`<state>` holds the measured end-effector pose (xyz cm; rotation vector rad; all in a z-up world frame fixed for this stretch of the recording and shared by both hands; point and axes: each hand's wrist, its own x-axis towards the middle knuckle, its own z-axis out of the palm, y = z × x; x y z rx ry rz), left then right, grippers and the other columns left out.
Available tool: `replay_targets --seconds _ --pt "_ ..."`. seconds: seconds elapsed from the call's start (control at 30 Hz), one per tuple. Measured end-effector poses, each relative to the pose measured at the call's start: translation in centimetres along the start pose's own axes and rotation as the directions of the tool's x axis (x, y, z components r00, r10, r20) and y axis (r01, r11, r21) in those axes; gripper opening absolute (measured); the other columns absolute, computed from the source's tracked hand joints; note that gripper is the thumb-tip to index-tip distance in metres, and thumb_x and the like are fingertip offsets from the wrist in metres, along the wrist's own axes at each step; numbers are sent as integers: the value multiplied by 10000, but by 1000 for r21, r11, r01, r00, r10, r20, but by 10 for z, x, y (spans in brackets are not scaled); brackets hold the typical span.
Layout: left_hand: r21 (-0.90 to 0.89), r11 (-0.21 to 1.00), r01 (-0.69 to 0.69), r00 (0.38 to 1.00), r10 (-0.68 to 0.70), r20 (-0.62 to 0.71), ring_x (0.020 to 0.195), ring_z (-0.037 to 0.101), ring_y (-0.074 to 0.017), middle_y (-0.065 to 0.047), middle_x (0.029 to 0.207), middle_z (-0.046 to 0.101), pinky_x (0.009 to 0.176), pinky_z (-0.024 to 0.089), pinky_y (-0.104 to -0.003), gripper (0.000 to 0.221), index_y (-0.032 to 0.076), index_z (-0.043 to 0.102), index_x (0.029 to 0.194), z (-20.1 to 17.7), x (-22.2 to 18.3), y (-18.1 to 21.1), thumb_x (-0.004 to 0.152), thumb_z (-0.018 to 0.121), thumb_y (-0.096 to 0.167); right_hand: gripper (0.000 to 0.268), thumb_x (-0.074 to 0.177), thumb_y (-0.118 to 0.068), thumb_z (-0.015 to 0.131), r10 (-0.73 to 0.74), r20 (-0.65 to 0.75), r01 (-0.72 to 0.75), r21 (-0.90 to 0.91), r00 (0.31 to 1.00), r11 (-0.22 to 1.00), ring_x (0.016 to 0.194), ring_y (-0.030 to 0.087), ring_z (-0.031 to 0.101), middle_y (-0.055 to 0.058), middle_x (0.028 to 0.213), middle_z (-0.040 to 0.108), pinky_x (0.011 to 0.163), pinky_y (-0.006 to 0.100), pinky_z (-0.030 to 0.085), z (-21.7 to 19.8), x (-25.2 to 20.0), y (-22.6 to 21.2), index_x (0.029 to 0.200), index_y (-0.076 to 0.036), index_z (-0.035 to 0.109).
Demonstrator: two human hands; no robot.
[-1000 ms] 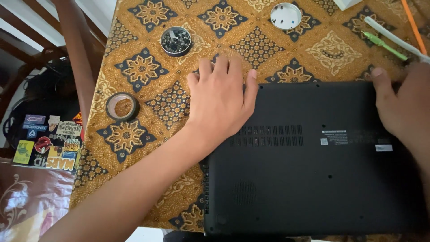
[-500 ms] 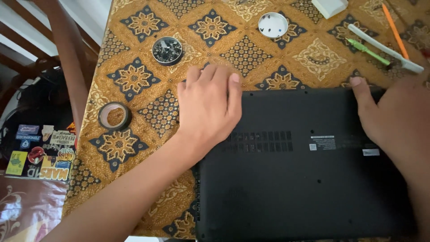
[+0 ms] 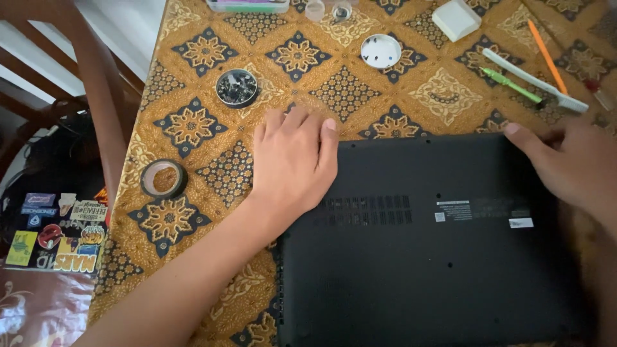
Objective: Disassembling a laptop by unscrewing the back panel, prying it off, and then opening the laptop lid.
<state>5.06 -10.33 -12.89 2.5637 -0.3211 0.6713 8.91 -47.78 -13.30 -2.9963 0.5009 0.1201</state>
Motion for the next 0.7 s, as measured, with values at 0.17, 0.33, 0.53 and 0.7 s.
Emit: replay_targets --seconds 0.17,0.33,0.53,0.7 --pt "-20 997 -71 997 71 -9 793 599 -379 -91 864 688 708 456 -503 426 89 739 901 -3 2 0 1086 390 248 713 1085 -739 607 31 36 -31 23 999 999 792 375 711 193 783 746 678 468 461 -12 -3 0 986 -52 770" --pt "-49 996 -76 996 79 47 726 596 -329 -81 783 641 668 452 -472 444 81 686 821 -7 6 1 1098 391 264 808 972 -792 594 79 118 -79 0 990 997 840 377 715 218 934 763 700 468 502 -35 -15 -18 1152 -23 765" --pt "4 998 -60 990 59 128 795 613 -355 -100 843 674 697 458 -481 445 91 712 893 -6 8 1 1108 380 294 694 969 -679 593 95 244 -133 146 965 980 983 333 693 166 1072 750 833 463 484 -58 -25 -34 1119 -26 771" --pt "48 999 2 981 -11 192 788 581 -358 -102 788 646 681 449 -488 442 89 672 843 -4 9 2 1106 413 332 719 950 -709 570 98 255 -141 158 962 977 919 320 688 160 974 737 801 439 467 -65 -31 -40 1058 -18 742"
